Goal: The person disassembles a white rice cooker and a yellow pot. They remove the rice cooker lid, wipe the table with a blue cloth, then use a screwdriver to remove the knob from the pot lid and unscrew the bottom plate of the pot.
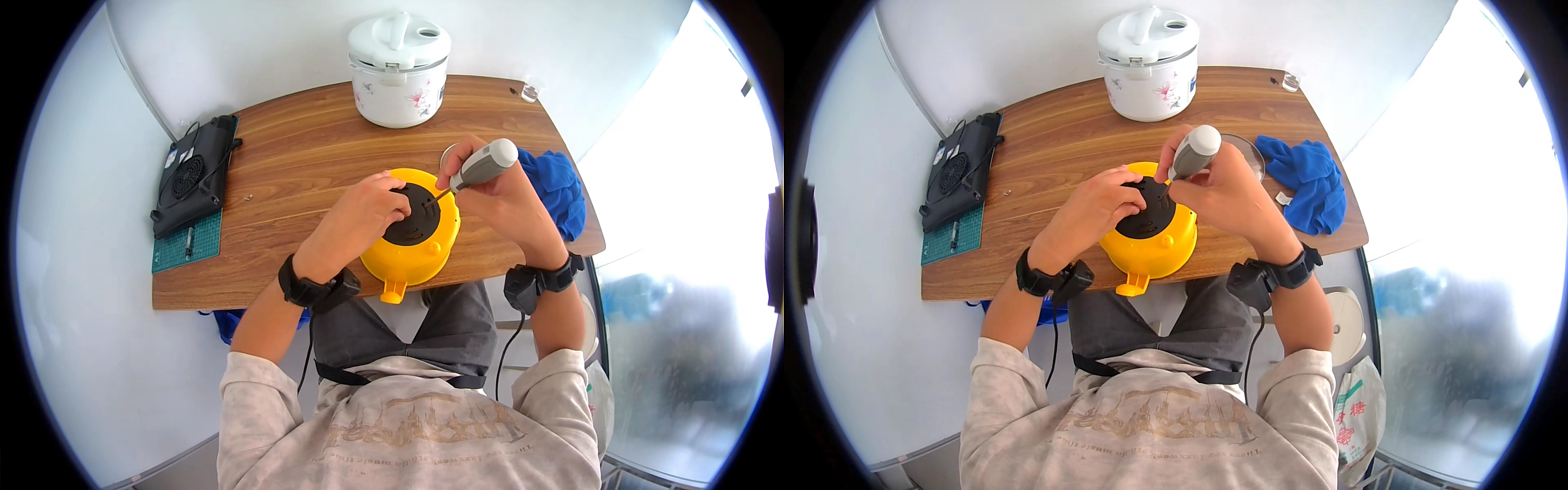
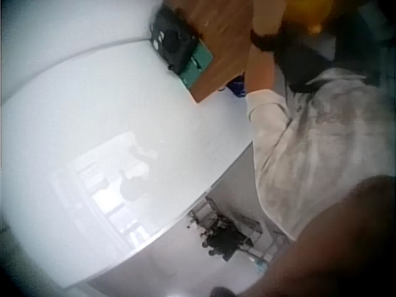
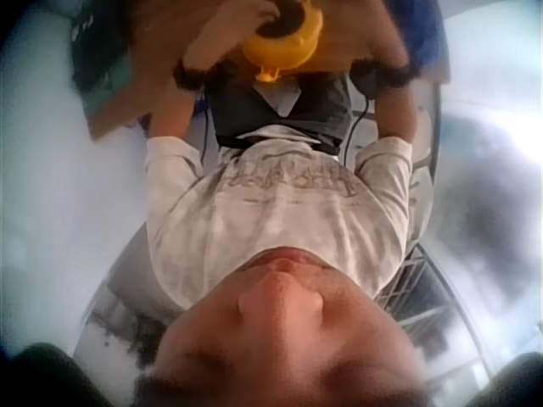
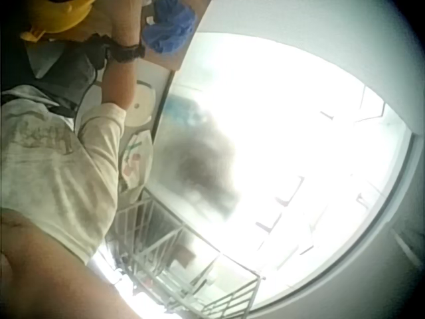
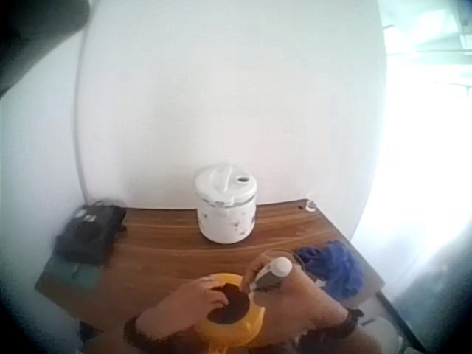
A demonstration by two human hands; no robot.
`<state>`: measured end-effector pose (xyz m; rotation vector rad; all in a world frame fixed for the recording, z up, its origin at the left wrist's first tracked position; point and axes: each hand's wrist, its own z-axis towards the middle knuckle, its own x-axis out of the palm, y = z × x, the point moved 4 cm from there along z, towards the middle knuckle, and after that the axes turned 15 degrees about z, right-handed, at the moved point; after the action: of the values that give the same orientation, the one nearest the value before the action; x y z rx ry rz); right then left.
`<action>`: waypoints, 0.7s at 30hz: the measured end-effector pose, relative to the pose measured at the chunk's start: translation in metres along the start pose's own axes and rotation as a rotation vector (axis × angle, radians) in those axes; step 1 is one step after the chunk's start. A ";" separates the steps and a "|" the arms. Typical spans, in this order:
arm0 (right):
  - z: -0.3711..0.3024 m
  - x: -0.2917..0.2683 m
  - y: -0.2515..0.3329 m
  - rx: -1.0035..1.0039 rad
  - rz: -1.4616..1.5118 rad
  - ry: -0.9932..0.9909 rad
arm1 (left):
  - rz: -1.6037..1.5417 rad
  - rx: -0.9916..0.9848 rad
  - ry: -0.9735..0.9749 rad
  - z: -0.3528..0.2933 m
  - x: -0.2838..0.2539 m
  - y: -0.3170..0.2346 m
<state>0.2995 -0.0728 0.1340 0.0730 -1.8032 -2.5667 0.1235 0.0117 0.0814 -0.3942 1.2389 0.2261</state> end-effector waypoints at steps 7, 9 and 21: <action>-0.014 -0.005 0.002 -0.006 0.045 -0.040 | -0.007 -0.034 -0.054 0.003 0.005 -0.005; -0.021 -0.005 0.004 0.002 0.043 -0.053 | 0.036 -0.038 -0.028 0.005 0.007 -0.007; -0.058 -0.002 0.005 0.078 0.218 -0.076 | 0.136 -0.187 0.009 -0.008 0.001 0.026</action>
<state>0.3041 -0.1291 0.1195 -0.2115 -1.8218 -2.3809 0.1073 0.0319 0.0743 -0.4725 1.2589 0.4589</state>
